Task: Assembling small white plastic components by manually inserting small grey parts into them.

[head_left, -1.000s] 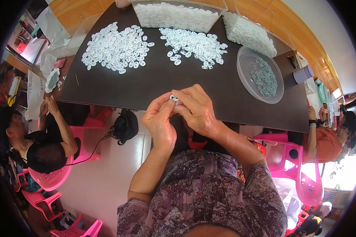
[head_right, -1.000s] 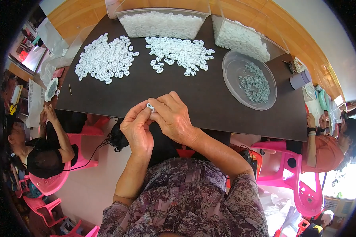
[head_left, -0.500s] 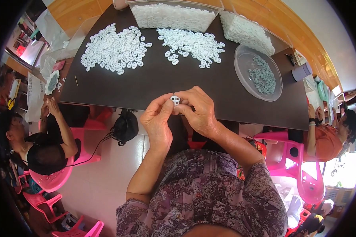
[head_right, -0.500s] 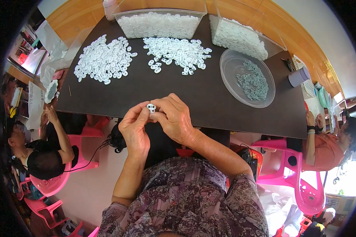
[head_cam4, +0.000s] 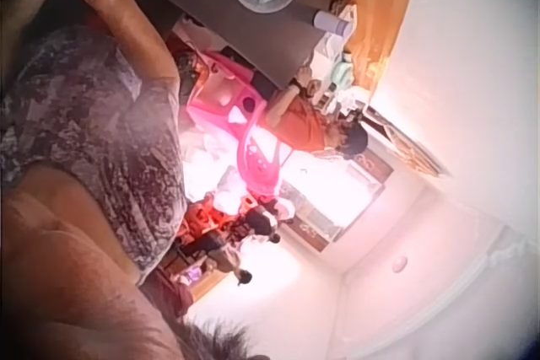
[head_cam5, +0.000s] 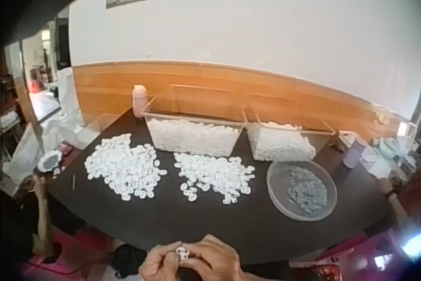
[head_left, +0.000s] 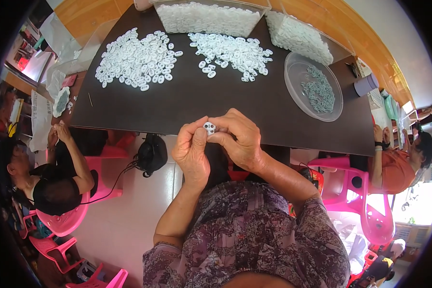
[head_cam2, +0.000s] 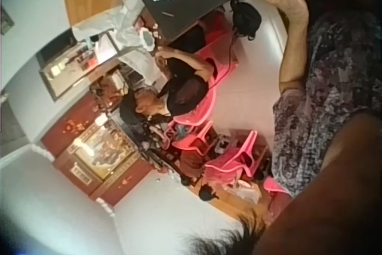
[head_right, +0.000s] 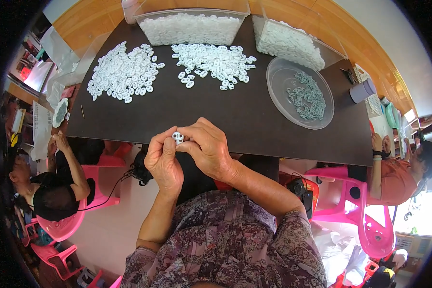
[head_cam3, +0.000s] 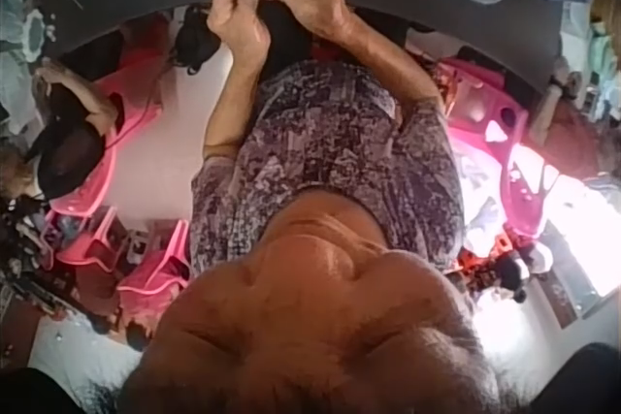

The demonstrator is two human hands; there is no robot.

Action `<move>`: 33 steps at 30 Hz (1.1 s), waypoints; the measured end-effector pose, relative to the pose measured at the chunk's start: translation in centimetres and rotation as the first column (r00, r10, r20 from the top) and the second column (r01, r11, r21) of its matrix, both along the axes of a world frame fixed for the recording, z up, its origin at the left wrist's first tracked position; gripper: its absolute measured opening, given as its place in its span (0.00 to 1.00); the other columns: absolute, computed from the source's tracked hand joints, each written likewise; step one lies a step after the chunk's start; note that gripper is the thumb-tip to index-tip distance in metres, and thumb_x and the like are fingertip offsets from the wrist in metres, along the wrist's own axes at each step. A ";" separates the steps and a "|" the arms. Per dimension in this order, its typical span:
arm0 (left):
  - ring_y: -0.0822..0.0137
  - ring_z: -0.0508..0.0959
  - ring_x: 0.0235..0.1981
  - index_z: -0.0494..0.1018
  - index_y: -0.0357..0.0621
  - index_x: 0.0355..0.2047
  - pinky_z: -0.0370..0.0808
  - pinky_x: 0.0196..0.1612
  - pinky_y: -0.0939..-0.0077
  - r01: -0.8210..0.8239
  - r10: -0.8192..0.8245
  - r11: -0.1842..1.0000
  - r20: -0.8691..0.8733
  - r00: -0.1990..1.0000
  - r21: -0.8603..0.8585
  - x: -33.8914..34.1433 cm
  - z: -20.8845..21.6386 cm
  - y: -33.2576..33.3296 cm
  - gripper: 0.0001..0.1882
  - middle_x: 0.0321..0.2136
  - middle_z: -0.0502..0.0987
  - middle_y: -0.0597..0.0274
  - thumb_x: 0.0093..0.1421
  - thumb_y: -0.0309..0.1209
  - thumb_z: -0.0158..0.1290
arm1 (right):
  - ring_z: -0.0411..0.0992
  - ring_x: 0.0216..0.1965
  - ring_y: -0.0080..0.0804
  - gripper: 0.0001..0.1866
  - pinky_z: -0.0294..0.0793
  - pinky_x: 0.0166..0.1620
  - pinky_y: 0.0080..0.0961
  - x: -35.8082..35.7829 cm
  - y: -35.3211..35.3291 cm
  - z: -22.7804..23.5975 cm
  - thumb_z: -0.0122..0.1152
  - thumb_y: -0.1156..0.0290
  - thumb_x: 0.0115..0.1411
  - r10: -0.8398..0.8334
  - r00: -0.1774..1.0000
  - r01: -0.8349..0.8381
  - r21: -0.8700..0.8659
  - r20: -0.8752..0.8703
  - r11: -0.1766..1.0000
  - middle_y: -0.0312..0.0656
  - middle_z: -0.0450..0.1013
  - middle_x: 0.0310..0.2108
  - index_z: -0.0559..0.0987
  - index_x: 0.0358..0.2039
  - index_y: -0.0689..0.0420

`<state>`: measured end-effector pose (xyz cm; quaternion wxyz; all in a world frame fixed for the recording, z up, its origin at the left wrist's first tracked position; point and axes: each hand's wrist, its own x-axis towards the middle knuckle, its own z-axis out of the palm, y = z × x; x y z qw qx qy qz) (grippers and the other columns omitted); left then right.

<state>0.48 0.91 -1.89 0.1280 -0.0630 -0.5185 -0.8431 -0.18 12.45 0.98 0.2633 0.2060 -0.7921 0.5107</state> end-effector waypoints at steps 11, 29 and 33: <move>0.79 0.70 0.30 0.73 0.33 0.38 0.68 0.37 0.85 0.024 -0.029 0.999 0.113 0.993 0.044 -0.2 0.6 -0.4 0.11 0.31 0.74 0.66 0.62 0.31 0.50 | 0.65 0.22 0.31 0.14 0.66 0.25 0.25 0.0 -0.4 0.1 0.65 0.80 0.42 0.006 0.998 -0.008 0.029 0.063 1.000 0.40 0.70 0.20 0.76 0.33 0.62; 0.76 0.71 0.37 0.70 0.32 0.41 0.68 0.43 0.82 -0.080 0.073 0.993 -0.080 0.994 -0.090 0.9 0.2 -0.2 0.12 0.37 0.72 0.62 0.65 0.29 0.45 | 0.66 0.25 0.35 0.14 0.66 0.27 0.27 0.2 -1.4 -0.6 0.63 0.80 0.46 -0.042 0.993 0.046 0.038 -0.107 0.998 0.40 0.71 0.26 0.74 0.35 0.60; 0.77 0.68 0.32 0.70 0.33 0.41 0.66 0.37 0.85 -0.129 0.114 0.982 -0.116 0.987 -0.134 0.8 0.2 0.3 0.11 0.31 0.68 0.66 0.65 0.29 0.44 | 0.65 0.24 0.36 0.13 0.66 0.26 0.27 0.3 -1.9 -1.0 0.63 0.80 0.44 -0.072 0.983 0.077 0.028 -0.166 0.997 0.41 0.70 0.27 0.74 0.33 0.61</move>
